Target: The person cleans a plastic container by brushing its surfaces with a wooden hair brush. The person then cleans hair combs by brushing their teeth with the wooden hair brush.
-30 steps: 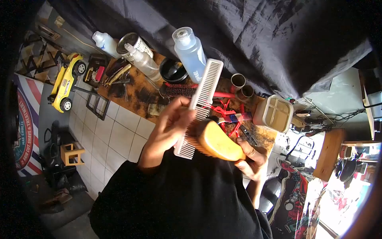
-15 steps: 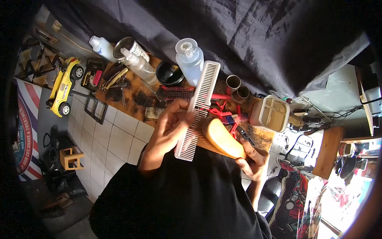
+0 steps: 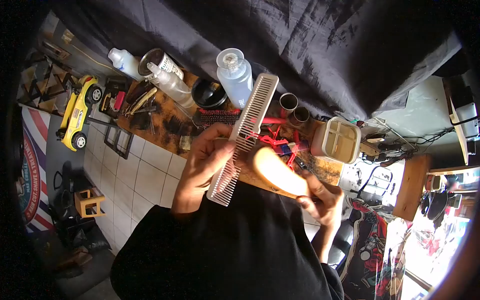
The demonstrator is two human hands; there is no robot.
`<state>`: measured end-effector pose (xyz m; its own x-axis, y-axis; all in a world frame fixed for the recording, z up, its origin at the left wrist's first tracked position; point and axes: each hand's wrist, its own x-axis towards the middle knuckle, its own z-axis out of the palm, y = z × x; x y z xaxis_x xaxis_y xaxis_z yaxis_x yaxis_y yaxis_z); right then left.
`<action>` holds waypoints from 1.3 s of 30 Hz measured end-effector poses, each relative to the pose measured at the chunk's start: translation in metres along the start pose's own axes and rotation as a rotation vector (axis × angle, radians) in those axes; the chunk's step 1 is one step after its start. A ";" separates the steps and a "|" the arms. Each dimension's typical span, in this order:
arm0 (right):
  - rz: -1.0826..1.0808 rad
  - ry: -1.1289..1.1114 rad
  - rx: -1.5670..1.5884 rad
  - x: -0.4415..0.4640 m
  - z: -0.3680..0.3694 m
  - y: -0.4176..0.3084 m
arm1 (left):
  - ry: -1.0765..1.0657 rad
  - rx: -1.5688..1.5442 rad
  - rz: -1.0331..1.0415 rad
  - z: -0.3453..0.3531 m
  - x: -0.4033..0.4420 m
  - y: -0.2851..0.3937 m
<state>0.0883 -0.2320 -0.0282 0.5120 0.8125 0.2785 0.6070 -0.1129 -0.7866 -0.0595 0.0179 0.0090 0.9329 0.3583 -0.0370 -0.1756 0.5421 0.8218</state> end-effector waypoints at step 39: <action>-0.023 0.351 0.214 0.014 0.046 -0.017 | -0.112 0.618 0.019 0.027 -0.001 -0.030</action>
<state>0.0572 -0.1918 -0.0364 0.6987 0.5649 0.4391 0.4993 0.0546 -0.8647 -0.0467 -0.0191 -0.0005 0.9645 0.2637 0.0130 -0.0094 -0.0149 0.9998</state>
